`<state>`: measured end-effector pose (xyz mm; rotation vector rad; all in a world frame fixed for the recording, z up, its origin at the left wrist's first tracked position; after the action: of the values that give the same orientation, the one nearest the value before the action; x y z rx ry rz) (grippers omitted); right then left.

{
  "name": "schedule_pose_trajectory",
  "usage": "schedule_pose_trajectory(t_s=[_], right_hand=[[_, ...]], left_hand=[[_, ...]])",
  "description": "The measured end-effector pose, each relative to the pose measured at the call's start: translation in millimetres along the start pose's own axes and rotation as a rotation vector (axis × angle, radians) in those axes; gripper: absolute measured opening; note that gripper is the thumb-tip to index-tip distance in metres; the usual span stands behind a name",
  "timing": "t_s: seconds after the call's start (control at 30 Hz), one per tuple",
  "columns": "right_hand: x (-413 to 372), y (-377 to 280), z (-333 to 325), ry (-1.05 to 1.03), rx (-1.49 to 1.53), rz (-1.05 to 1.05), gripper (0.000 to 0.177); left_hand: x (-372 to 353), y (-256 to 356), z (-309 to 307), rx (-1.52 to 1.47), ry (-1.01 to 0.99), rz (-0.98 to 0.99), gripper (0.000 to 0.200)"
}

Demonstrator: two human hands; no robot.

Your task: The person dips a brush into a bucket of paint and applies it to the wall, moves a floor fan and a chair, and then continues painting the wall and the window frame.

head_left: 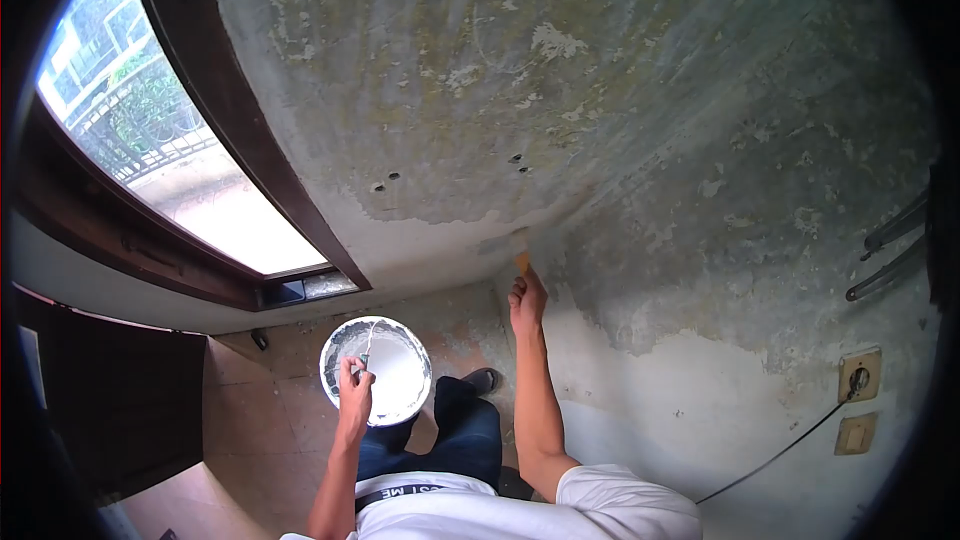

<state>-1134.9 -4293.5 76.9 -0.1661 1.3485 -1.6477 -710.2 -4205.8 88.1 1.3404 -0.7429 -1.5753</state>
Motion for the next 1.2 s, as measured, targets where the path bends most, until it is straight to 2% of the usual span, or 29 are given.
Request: schedule_pose_trajectory(t_s=[0.17,0.23,0.27,0.4,0.47,0.57,0.63,0.7,0.73,0.8,0.83,0.9,1.03,1.1,1.13,1.2], right_hand=[[-16.3,-13.4,2.1,-0.022,-0.186,-0.013,0.038],[-20.5,-18.7,-10.9,0.168,-0.144,-0.035,0.032],[-18.6,-20.0,-11.8,0.182,-0.105,-0.086,0.032],[-5.0,-5.6,6.1,0.161,-0.204,-0.17,0.033],[-13.1,9.0,21.3,0.064,-0.318,-0.223,0.035],[-18.7,38.0,4.0,-0.04,-0.455,-0.099,0.035],[-1.9,63.6,-10.8,-0.018,-0.534,-0.096,0.032],[16.7,77.5,-14.4,-0.065,-0.805,-0.237,0.03],[22.6,74.0,-12.2,-0.071,-0.801,-0.237,0.03],[37.8,48.4,-18.1,0.134,-0.779,-0.322,0.031],[37.2,38.8,-17.1,0.127,-0.775,-0.32,0.031],[29.5,20.7,-26.7,0.364,-0.558,-0.141,0.032],[30.6,19.9,-29.6,0.424,-0.328,-0.209,0.029],[35.3,37.5,-27.9,0.554,-0.231,-0.217,0.023],[26.5,46.5,-17.8,0.563,-0.231,-0.216,0.023],[11.8,64.1,16.8,0.247,-0.323,-0.156,0.019]], left_hand=[[3.4,-2.1,-7.6,0.032,0.001,0.017,0.016],[6.5,-2.2,-8.1,0.03,0.008,0.037,0.016],[5.6,-2.4,-8.0,0.026,0.011,0.051,0.016],[2.7,4.9,-10.1,0.052,0.017,0.006,0.016],[2.7,-0.8,-12.8,0.059,0.0,0.01,0.016],[5.2,-4.1,-13.5,0.045,0.006,0.009,0.016],[0.6,11.3,-11.1,0.049,0.017,-0.036,0.017],[-1.7,17.8,-9.1,0.051,0.027,-0.076,0.019],[-1.6,18.2,-10.6,0.03,0.029,-0.073,0.018],[-4.7,20.3,-13.7,0.012,0.041,-0.065,0.018],[-7.3,21.0,-14.4,0.018,0.054,-0.074,0.018],[-7.7,17.3,-22.3,0.021,0.072,-0.086,0.019],[-8.9,13.0,-29.4,0.009,0.104,-0.082,0.019],[-10.0,8.7,-30.3,0.008,0.106,-0.078,0.019],[-10.1,7.3,-29.1,0.004,0.103,-0.08,0.019],[-9.7,3.5,-24.4,0.004,0.088,-0.089,0.019]])
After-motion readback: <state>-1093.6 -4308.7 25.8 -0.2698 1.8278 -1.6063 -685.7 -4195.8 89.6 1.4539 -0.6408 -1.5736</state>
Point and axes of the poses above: each hand's wrist, its own x-axis towards the middle knuckle, its own z-axis out of the palm, y = z × x, the point moved 5 cm from there along x, towards the middle knuckle, and after that the axes turned 13 degrees about -x, right-handed, at the moved point
